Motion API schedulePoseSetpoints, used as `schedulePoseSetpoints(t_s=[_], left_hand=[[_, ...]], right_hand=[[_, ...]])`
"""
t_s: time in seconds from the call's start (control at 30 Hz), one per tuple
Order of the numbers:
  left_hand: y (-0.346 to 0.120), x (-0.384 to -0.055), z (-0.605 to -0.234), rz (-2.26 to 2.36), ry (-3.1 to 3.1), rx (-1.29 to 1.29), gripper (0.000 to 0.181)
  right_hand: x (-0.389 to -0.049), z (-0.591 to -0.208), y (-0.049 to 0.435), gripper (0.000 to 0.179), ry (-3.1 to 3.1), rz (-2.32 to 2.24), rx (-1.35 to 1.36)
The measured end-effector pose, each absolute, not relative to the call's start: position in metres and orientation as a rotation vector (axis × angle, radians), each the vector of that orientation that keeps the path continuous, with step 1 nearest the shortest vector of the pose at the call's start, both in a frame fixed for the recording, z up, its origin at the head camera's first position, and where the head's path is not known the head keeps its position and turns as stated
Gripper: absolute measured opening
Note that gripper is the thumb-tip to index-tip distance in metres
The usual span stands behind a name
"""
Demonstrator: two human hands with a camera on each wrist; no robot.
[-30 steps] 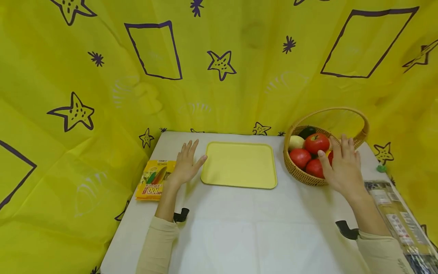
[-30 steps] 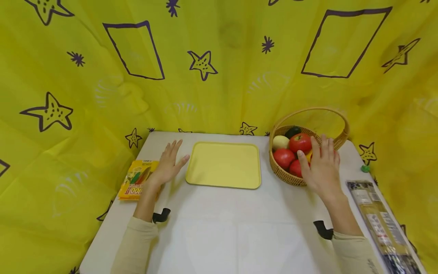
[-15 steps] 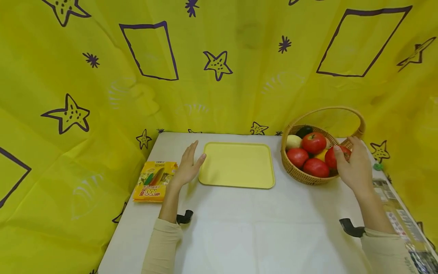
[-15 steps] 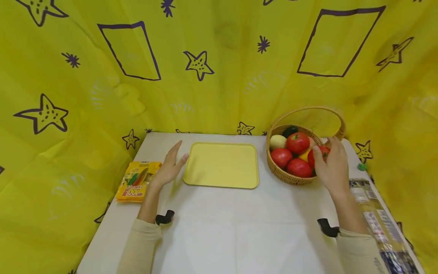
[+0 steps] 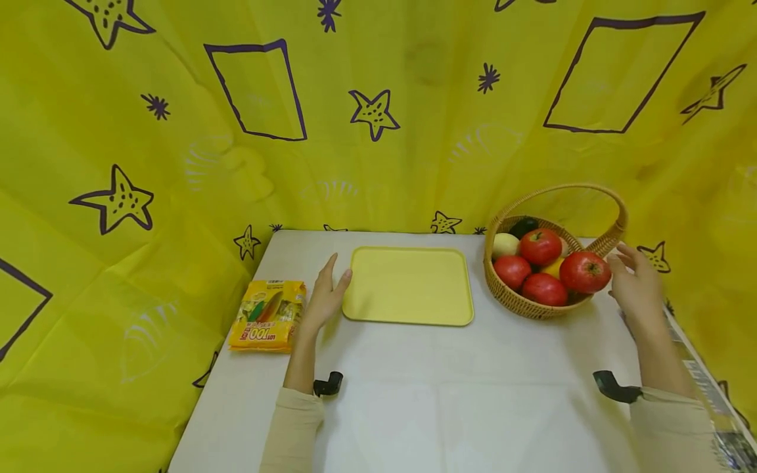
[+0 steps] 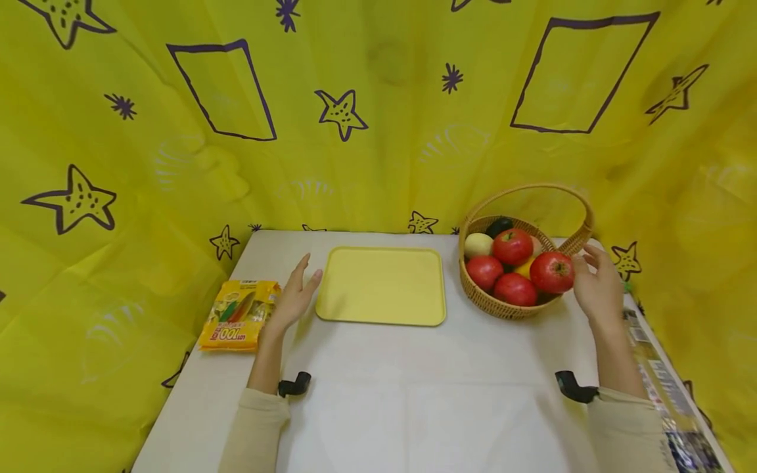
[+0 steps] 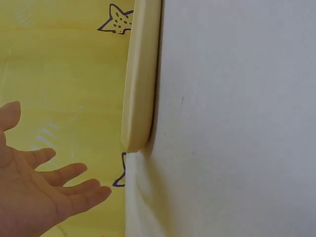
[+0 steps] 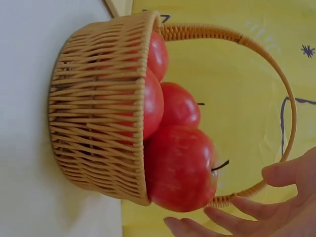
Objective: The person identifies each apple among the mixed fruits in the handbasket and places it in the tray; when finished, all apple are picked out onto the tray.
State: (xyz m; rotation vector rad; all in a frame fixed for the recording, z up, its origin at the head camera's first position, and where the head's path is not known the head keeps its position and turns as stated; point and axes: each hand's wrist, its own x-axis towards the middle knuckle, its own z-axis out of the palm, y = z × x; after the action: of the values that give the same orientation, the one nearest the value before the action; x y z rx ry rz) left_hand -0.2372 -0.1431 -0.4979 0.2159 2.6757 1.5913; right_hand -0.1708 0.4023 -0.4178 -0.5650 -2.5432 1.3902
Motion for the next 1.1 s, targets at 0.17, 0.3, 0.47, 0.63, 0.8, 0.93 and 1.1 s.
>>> schedulePoseSetpoints(t_s=[0.17, 0.3, 0.47, 0.63, 0.8, 0.93, 1.1], left_hand=[[-0.144, -0.239, -0.506, 1.746, 2.52, 0.191, 0.077], [-0.144, -0.241, -0.512, 1.905, 2.358, 0.124, 0.075], [-0.145, -0.242, -0.52, 2.149, 2.097, -0.034, 0.068], [-0.144, -0.24, -0.527, 2.233, 1.979, -0.151, 0.064], [-0.142, -0.242, -0.535, 2.279, 1.946, -0.183, 0.071], [-0.141, -0.243, -0.54, 2.327, 1.9, -0.223, 0.077], [-0.14, -0.244, -0.544, 2.362, 1.871, -0.248, 0.083]], right_hand=[[-0.171, -0.422, 0.416, 0.068, -2.37, 1.807, -0.55], [-0.171, -0.427, 0.424, 0.075, -2.2, 2.074, -0.526], [-0.175, -0.43, 0.426, 0.085, -2.158, 2.201, -0.522], [-0.177, -0.431, 0.427, 0.091, -2.145, 2.234, -0.546], [-0.178, -0.431, 0.428, 0.091, -2.112, 2.245, -0.53], [-0.177, -0.429, 0.428, 0.094, -2.107, 2.227, -0.529], [-0.176, -0.428, 0.428, 0.085, -2.037, 2.281, -0.54]])
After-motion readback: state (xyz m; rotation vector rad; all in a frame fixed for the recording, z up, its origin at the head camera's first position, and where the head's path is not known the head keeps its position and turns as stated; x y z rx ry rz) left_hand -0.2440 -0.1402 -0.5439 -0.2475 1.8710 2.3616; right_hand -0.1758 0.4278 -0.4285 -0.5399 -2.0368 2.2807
